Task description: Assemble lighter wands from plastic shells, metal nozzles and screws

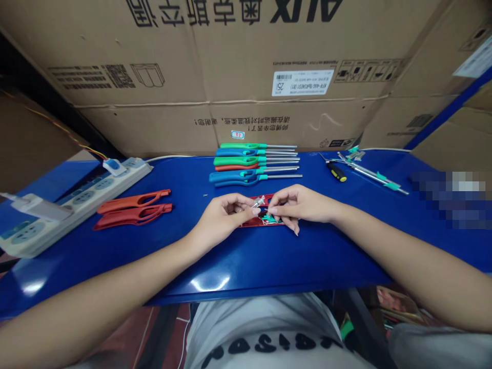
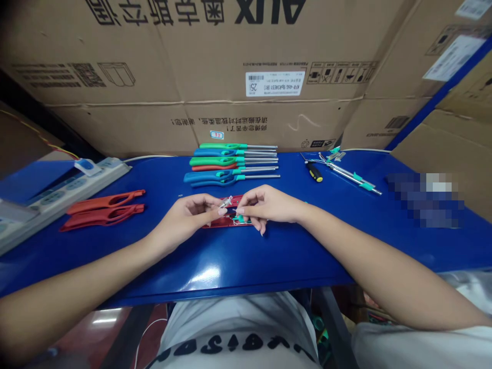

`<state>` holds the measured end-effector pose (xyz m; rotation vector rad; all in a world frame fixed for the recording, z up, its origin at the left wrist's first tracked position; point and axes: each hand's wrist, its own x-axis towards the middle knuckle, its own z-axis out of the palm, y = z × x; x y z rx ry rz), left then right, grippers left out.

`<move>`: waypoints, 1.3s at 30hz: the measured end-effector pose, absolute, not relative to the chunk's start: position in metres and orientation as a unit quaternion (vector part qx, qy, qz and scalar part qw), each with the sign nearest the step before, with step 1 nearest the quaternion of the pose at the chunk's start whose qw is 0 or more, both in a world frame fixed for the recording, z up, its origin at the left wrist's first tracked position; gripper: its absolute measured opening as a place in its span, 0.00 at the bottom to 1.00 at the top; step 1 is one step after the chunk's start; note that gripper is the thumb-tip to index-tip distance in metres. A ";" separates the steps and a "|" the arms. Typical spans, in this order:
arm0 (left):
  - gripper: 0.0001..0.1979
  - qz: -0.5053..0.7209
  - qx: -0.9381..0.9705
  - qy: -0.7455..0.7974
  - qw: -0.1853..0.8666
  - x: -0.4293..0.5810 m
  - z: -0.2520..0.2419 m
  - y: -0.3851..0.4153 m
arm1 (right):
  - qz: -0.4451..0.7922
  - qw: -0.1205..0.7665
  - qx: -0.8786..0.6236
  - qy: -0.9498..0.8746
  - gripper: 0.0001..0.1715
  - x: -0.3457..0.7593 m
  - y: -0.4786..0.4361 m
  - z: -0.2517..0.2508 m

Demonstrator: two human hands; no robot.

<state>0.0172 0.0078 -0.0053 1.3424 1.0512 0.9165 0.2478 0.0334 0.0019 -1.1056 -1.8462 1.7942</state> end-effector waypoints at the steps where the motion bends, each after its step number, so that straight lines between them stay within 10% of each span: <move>1: 0.18 0.390 0.570 0.448 0.568 0.017 -0.005 0.008 | 0.631 0.161 -0.398 -0.646 0.25 0.247 0.033 0.004; 11: 0.19 0.394 0.569 0.455 0.561 0.017 -0.005 0.007 | 0.360 0.049 -0.447 -0.817 0.21 0.294 0.038 0.045; 39: 0.19 0.378 0.577 0.470 0.551 0.018 -0.007 0.008 | 0.422 0.008 -0.494 -0.761 0.16 0.286 0.034 0.034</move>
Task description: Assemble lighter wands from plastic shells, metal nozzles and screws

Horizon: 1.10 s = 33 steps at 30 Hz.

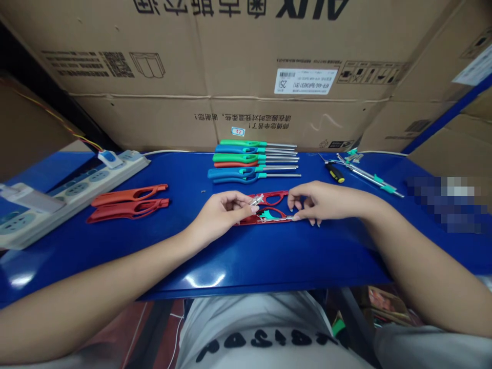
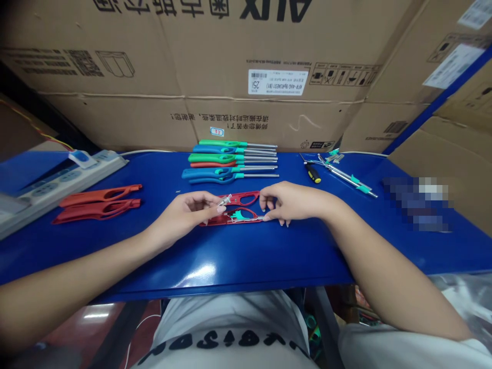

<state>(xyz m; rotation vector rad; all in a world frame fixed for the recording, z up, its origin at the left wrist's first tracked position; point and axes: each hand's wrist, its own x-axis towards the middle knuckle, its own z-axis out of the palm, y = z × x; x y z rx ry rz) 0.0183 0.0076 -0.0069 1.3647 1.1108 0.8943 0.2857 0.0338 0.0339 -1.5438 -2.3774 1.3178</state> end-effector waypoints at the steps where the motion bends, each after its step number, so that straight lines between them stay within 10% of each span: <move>1: 0.19 0.378 0.572 0.467 0.558 0.018 -0.006 0.007 | 0.415 0.020 -0.462 -0.784 0.16 0.284 0.032 0.035; 11: 0.21 0.370 0.561 0.462 0.578 0.017 -0.004 0.007 | 0.206 0.124 -0.308 -0.920 0.05 0.246 0.013 0.010; 33: 0.19 0.349 0.593 0.479 0.545 0.015 -0.004 0.010 | 0.597 0.273 -0.348 -0.669 0.23 0.247 0.035 -0.014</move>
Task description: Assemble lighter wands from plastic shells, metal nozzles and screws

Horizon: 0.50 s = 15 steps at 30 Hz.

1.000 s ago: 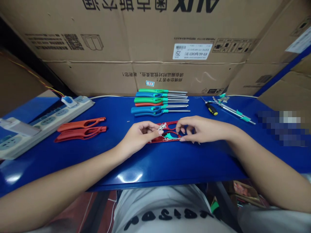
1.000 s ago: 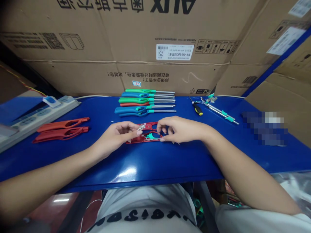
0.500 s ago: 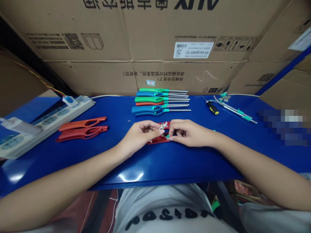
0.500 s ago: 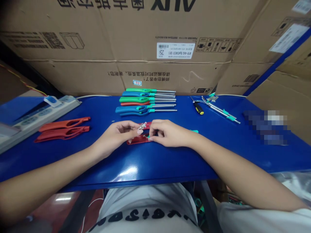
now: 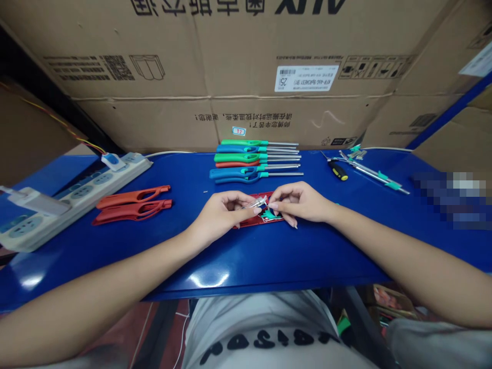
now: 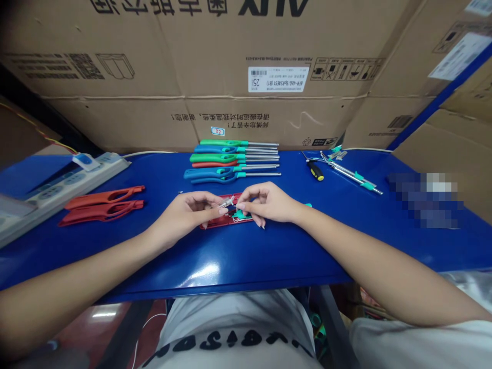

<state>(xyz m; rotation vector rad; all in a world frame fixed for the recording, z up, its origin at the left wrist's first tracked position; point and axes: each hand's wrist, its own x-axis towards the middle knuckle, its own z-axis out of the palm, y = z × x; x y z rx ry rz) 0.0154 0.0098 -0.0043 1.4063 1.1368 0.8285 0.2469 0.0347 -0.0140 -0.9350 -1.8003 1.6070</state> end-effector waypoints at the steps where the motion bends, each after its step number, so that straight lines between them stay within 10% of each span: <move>1: 0.19 0.350 0.593 0.479 0.544 0.015 -0.005 0.010 | 0.601 0.274 -0.345 -0.667 0.23 0.247 0.035 -0.014; 15: 0.15 0.340 0.608 0.479 0.534 0.014 -0.009 0.011 | 0.586 0.275 -0.351 -0.676 0.22 0.249 0.036 -0.014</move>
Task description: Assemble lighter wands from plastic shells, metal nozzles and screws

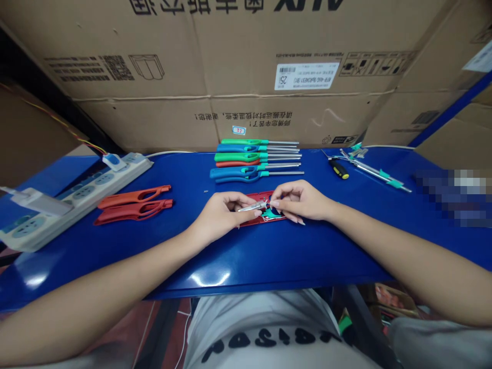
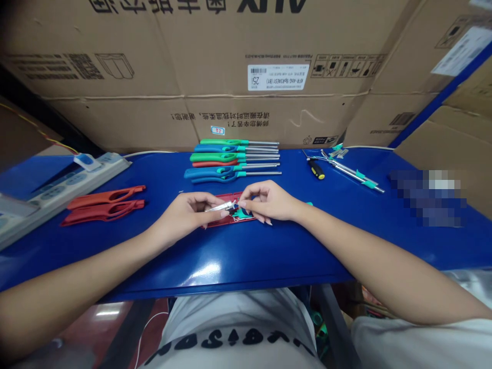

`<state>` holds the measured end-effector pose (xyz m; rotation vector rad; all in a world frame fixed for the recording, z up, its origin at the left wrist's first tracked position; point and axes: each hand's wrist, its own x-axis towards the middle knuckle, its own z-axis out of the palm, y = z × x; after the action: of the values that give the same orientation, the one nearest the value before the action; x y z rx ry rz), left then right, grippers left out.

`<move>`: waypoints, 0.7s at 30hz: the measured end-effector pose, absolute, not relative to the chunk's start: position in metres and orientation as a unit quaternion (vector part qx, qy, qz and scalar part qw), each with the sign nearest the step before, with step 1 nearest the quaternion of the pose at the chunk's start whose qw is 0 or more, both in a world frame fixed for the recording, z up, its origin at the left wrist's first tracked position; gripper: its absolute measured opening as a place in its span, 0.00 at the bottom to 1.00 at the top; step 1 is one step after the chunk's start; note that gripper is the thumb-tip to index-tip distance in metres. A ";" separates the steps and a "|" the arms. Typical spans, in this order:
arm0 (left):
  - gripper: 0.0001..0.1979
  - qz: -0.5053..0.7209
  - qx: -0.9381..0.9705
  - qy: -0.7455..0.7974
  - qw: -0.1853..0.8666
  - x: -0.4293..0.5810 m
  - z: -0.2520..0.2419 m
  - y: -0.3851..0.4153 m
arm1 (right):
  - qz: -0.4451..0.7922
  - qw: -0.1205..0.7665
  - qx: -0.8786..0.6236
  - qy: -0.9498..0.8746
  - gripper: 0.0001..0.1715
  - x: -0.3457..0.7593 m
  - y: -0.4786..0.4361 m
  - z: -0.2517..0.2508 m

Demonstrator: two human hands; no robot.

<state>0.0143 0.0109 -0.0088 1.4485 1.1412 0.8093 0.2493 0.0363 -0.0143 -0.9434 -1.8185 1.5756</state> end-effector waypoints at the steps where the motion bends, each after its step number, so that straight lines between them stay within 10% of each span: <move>1: 0.15 0.340 0.606 0.479 0.536 0.015 -0.008 0.011 | 0.586 0.274 -0.351 -0.677 0.21 0.249 0.036 -0.014; 21: 0.16 0.330 0.611 0.469 0.546 0.014 -0.007 0.012 | 0.565 0.276 -0.358 -0.691 0.20 0.250 0.037 -0.015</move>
<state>0.0143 0.0120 -0.0071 1.4483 1.1129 0.7817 0.2502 0.0366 -0.0147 -0.9611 -1.8561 1.5176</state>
